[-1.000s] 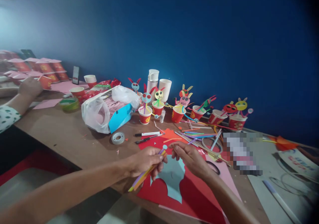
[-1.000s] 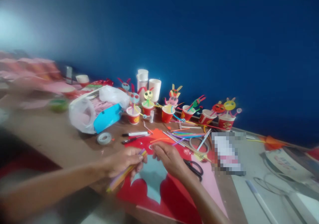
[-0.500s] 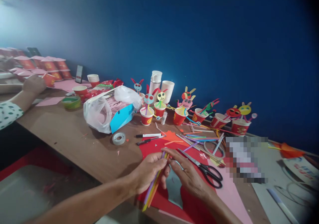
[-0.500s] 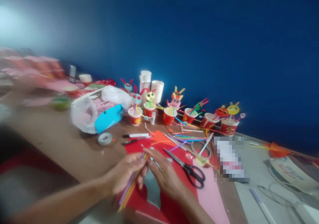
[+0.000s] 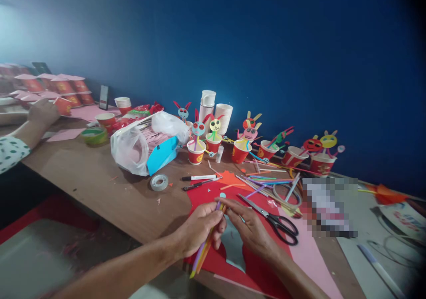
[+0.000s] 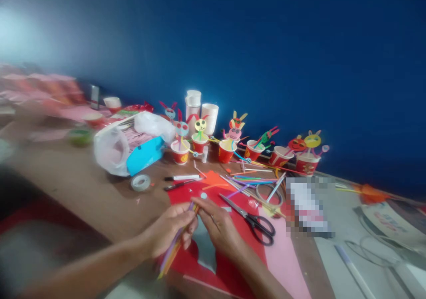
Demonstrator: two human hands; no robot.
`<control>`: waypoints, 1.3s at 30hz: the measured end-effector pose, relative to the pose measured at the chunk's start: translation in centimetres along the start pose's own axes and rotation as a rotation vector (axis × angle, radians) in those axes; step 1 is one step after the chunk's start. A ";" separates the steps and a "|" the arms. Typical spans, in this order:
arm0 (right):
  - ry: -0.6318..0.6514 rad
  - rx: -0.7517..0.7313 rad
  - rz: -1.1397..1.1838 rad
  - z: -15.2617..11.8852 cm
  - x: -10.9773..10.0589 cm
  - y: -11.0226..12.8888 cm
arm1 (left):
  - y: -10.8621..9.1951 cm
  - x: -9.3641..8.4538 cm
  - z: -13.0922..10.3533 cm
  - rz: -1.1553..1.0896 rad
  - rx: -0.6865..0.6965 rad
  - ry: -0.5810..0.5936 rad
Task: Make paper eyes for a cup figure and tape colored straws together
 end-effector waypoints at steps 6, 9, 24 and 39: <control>-0.122 -0.003 -0.007 -0.1 -0.3 -0.1 | 0.2 0.1 -0.1 0.111 0.014 0.003; -0.151 -0.019 0.006 -0.2 -0.4 0.1 | 0.0 0.2 -0.1 0.149 0.024 0.009; -0.192 -0.020 0.016 -0.4 -0.6 -0.6 | -0.3 -0.3 0.2 0.145 0.032 -0.036; -0.758 0.151 -0.155 -3.7 -13.4 -4.8 | -11.3 -4.1 6.6 -0.330 0.320 0.047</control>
Point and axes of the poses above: each hand's wrist, its own z-axis towards the middle knuckle, its own x-axis out of the palm, y = z × x, the point moved 8 cm from there along z, towards the middle knuckle, and after that the axes turned 13 degrees about y, right-handed, at the moved point
